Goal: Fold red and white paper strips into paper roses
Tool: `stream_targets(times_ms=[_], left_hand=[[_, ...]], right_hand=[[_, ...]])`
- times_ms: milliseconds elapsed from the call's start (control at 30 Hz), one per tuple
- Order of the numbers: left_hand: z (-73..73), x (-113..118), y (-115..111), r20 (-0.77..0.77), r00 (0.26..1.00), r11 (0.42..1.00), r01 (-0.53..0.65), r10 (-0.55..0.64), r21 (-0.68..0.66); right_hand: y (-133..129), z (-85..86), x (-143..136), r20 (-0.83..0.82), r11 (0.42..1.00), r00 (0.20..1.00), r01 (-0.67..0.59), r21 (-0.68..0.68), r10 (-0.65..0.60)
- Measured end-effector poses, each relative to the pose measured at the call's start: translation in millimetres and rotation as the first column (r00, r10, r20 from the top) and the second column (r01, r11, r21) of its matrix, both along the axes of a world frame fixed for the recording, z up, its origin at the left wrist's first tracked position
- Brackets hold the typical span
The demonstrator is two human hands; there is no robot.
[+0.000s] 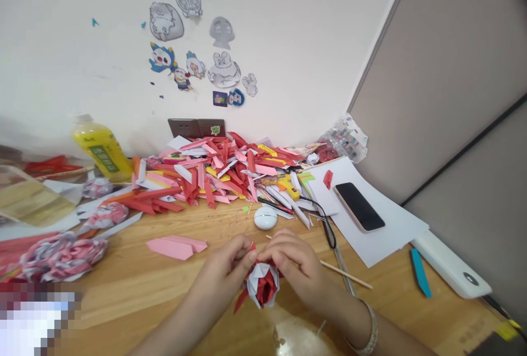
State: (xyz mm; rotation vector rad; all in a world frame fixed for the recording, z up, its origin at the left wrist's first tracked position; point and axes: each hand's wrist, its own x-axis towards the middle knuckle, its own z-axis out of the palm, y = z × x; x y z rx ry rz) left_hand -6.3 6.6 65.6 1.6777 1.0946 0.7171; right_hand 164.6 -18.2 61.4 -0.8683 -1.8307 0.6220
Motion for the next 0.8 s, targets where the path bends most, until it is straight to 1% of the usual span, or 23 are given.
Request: stream_targets(times_ms=[133, 300, 367, 433, 500, 567, 633, 800], left_hand=[[-0.8, -1.4, 2.0, -0.009, 1.0, 1.0, -0.018, 0.018, 0.003], [1.2, -0.4, 0.9, -0.022, 1.0, 1.0, -0.016, 0.016, 0.012], [3.3, 1.0, -0.6, -0.043, 0.999, 1.0, 0.003, -0.002, 0.016], [5.6, 2.6, -1.8, -0.07, 0.997, 0.999, 0.024, -0.022, 0.03], [7.4, 3.9, -2.5, -0.098, 0.995, 0.999, 0.026, -0.021, 0.045], [8.1, 4.6, -2.7, -0.116, 0.993, 0.999, 0.014, -0.008, 0.049], [7.9, 4.8, -2.7, -0.122, 0.993, 0.999, 0.005, 0.0, 0.039], [5.5, 5.2, -4.3, -0.078, 0.997, 1.0, -0.027, 0.028, 0.01]], right_hand=[[-1.3, -1.0, -0.7, 0.011, 0.996, 1.0, -0.027, 0.088, 0.026], [-2.0, 2.1, 0.9, 0.054, 0.975, 0.993, -0.114, 0.189, 0.106], [-1.4, 1.9, 1.0, 0.053, 0.982, 0.993, -0.116, 0.149, 0.109], [-0.6, 0.3, 0.2, 0.027, 0.995, 0.997, -0.078, 0.067, 0.077], [0.0, -1.7, -1.0, 0.009, 0.999, 0.999, -0.035, -0.004, 0.035], [0.2, -3.3, -2.1, 0.016, 0.999, 1.0, -0.02, -0.03, 0.02], [-0.1, -3.9, -2.8, 0.026, 0.999, 0.999, -0.03, -0.012, 0.03], [-2.4, -3.4, -3.7, 0.055, 0.993, 0.997, -0.055, 0.107, 0.05]])
